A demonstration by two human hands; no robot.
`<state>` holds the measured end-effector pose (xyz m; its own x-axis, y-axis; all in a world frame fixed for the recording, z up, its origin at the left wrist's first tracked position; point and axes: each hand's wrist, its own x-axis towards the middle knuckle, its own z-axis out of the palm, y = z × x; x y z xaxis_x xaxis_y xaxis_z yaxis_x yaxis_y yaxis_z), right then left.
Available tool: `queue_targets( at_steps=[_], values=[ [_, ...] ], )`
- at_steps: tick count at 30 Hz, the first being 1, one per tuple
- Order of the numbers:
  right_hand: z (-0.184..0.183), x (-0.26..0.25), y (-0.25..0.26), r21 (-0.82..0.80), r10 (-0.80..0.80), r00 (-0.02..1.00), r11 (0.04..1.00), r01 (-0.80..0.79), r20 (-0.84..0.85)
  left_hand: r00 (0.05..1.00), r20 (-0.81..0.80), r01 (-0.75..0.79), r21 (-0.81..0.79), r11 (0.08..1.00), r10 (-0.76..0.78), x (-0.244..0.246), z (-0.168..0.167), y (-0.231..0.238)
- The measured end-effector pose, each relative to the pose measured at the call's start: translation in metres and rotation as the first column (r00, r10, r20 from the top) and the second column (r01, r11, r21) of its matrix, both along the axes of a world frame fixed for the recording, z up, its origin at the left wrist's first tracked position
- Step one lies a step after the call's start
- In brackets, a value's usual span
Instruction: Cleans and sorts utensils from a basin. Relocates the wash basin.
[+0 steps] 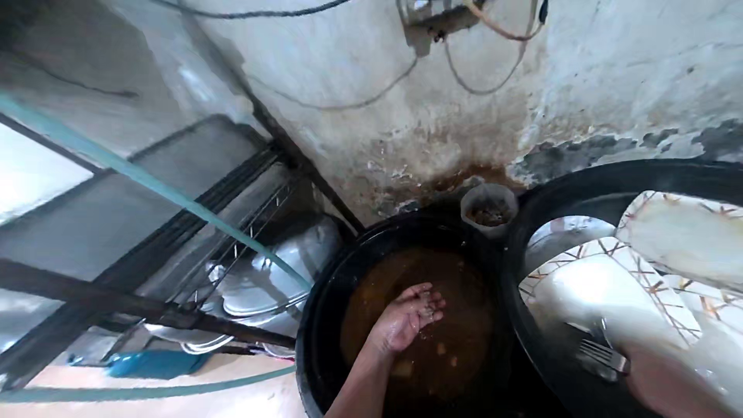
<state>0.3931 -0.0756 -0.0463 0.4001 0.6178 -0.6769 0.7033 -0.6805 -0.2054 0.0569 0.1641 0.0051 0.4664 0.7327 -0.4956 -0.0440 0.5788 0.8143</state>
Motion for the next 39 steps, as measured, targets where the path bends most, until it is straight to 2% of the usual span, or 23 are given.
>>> queue_targets(
  at_steps=[2,3,6,9,12,14,15,16,18,19,20,21,22,23,25,27,30,31,35,36,38,39],
  values=[
    [-0.001,-0.001,0.001,-0.021,-0.018,0.999,1.000,0.017,-0.032,0.974,-0.228,0.000,0.007,1.000,0.001,0.022,0.004,0.004],
    [0.001,-0.001,0.001,-0.021,-0.013,0.999,1.000,0.012,-0.042,0.957,-0.291,0.016,0.029,0.999,-0.007,0.035,0.008,0.008],
    [0.013,-0.001,0.005,-0.037,0.075,0.994,0.996,-0.078,-0.083,0.959,-0.282,0.047,0.161,0.986,0.001,0.085,0.035,0.025],
    [-0.011,0.006,-0.009,0.127,0.093,0.996,0.988,-0.090,-0.013,0.982,-0.191,0.042,0.276,0.960,0.012,0.142,0.059,0.063],
    [0.007,0.002,-0.002,-0.027,0.010,0.998,1.000,-0.012,-0.067,0.955,-0.293,0.035,0.295,0.955,0.056,0.182,0.081,0.080],
    [0.018,0.001,0.002,-0.087,0.023,0.995,0.996,-0.031,-0.093,0.894,-0.449,0.206,0.429,0.880,0.009,0.197,0.086,0.067],
    [0.023,0.002,0.004,-0.116,0.044,0.991,0.991,-0.058,-0.126,0.847,-0.531,0.343,0.500,0.795,-0.031,0.204,0.084,0.053],
    [0.026,0.003,0.003,-0.128,0.070,0.985,0.988,-0.090,-0.155,0.786,-0.614,0.487,0.536,0.689,-0.078,0.211,0.083,0.033],
    [0.026,0.005,-0.002,-0.118,0.113,0.975,0.983,-0.137,-0.190,0.606,-0.744,0.769,0.457,0.448,-0.281,0.223,0.073,-0.015],
    [0.025,0.006,-0.004,-0.120,0.116,0.973,0.983,-0.142,-0.197,0.431,-0.815,0.897,0.338,0.286,-0.387,0.228,0.063,-0.037],
    [0.022,0.008,-0.006,-0.111,0.107,0.974,0.985,-0.131,-0.200,0.202,-0.883,0.979,0.175,0.102,-0.423,0.234,0.050,-0.057],
    [0.021,0.009,-0.008,-0.111,0.103,0.974,0.986,-0.127,-0.200,-0.018,-0.926,0.999,0.002,-0.052,-0.376,0.240,0.036,-0.074],
    [0.021,0.009,-0.008,-0.126,0.114,0.974,0.982,-0.140,-0.196,-0.164,-0.943,0.983,-0.131,-0.132,-0.288,0.243,0.025,-0.089],
    [0.020,0.009,-0.007,-0.142,0.126,0.974,0.978,-0.154,-0.190,-0.221,-0.950,0.971,-0.194,-0.138,-0.219,0.244,0.017,-0.102],
    [0.018,0.008,-0.010,-0.154,0.146,0.974,0.973,-0.173,-0.170,-0.206,-0.962,0.977,-0.191,-0.099,-0.179,0.246,-0.002,-0.114],
    [0.020,0.006,-0.016,-0.167,0.155,0.977,0.970,-0.179,-0.144,-0.135,-0.957,0.990,-0.119,-0.078,-0.258,0.250,-0.017,-0.115],
    [0.019,0.001,-0.026,-0.154,0.162,0.985,0.974,-0.169,-0.059,-0.042,-0.920,0.988,0.021,-0.155,-0.389,0.253,-0.030,-0.108],
    [0.020,0.000,-0.028,-0.137,0.167,0.986,0.976,-0.168,-0.020,0.011,-0.916,0.988,0.072,-0.138,-0.401,0.249,-0.024,-0.105],
    [0.055,-0.007,-0.038,-0.011,0.114,0.988,0.994,-0.113,0.101,0.350,-0.859,0.937,0.312,0.159,-0.375,0.217,0.004,-0.087],
    [0.063,-0.008,-0.041,0.001,0.080,0.991,0.997,-0.081,0.110,0.404,-0.844,0.912,0.345,0.220,-0.353,0.208,0.003,-0.084],
    [0.081,-0.009,-0.042,0.000,0.009,0.991,1.000,-0.009,0.130,0.429,-0.856,0.891,0.349,0.289,-0.289,0.197,0.002,-0.088],
    [0.089,-0.006,-0.042,0.024,-0.036,0.989,0.999,0.033,0.142,0.405,-0.877,0.900,0.331,0.283,-0.260,0.195,0.004,-0.091]
  ],
)
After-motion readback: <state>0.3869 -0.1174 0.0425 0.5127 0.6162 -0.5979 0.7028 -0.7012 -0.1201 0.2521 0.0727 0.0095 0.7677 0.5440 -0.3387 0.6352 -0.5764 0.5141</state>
